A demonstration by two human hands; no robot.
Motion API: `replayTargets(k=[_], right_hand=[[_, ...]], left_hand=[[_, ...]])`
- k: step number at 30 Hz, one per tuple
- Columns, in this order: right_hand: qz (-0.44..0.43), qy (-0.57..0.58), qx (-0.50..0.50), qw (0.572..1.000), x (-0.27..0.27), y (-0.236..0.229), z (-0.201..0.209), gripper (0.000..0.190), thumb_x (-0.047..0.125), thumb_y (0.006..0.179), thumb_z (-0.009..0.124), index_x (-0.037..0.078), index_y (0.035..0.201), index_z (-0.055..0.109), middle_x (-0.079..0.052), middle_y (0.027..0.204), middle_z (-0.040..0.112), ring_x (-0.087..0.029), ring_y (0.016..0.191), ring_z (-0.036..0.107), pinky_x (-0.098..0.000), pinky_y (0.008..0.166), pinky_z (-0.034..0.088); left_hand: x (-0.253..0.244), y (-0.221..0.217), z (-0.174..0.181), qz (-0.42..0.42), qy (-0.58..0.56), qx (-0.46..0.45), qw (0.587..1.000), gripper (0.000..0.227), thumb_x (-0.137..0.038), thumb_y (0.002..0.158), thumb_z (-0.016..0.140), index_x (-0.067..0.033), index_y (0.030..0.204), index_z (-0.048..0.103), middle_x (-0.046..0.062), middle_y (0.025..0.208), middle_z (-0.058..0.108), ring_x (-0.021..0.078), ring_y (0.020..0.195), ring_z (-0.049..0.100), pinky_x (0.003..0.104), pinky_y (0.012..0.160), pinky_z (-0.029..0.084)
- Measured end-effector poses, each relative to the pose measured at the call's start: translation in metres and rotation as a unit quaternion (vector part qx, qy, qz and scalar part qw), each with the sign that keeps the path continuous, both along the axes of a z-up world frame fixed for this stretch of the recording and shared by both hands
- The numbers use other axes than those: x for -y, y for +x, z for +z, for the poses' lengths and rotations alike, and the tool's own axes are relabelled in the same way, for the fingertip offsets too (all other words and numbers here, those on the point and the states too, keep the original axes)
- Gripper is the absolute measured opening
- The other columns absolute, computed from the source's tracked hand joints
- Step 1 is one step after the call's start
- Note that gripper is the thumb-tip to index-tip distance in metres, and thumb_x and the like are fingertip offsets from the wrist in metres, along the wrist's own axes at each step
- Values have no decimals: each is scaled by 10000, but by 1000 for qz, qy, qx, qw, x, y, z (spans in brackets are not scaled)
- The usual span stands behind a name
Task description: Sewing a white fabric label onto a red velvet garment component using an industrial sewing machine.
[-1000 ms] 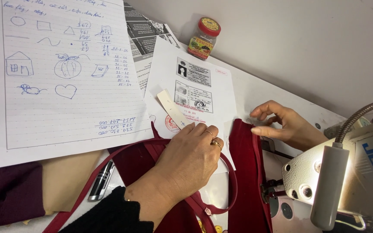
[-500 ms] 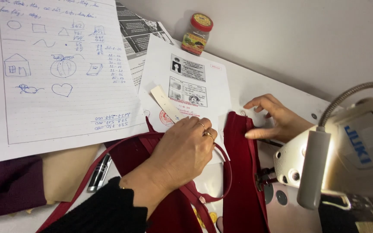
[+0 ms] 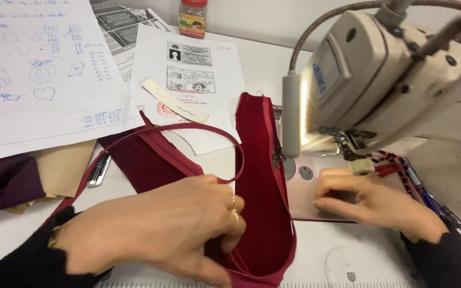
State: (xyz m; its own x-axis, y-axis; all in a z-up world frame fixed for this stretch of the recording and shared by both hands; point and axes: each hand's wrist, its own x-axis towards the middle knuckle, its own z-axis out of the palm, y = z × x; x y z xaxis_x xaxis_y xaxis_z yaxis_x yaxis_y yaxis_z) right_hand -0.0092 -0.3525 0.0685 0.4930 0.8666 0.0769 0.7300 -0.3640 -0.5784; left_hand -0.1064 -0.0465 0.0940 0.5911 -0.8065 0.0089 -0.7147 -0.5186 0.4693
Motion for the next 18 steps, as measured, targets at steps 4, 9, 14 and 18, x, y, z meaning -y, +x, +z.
replayTargets(k=[4, 9, 14, 18], right_hand=[[98, -20, -19, 995, -8, -17, 15, 164, 236, 920, 598, 120, 817, 652, 12, 730, 615, -151, 649, 565, -270, 595, 442], [156, -8, -20, 987, -8, -26, 19, 162, 240, 935, 575, 123, 918, 685, 8, 726, 588, -165, 644, 580, -291, 565, 460], [163, -3, -22, 986, -6, -24, 17, 190, 193, 929, 565, 106, 1013, 711, -4, 697, 545, -168, 545, 531, -297, 494, 423], [165, -10, -21, 986, -6, -22, 13, 251, 217, 934, 534, 136, 1102, 702, -5, 698, 544, -177, 523, 526, -309, 508, 438]], left_hand=[[2, -7, -18, -24, 67, -22, 997, 320, -431, 708, 789, -177, 801, 618, -28, 808, 591, 183, 762, 577, 335, 737, 413], [11, -4, -2, -8, 16, -24, 1000, 338, -373, 776, 799, -146, 891, 576, 7, 871, 563, 214, 720, 555, 335, 653, 455], [16, -1, -23, -53, -21, 30, 998, 234, -287, 894, 694, -128, 730, 645, 10, 719, 516, 205, 605, 508, 358, 613, 422], [31, -10, -11, -100, -99, -5, 990, 324, -310, 969, 557, -85, 736, 572, 43, 690, 553, 248, 607, 532, 364, 619, 422]])
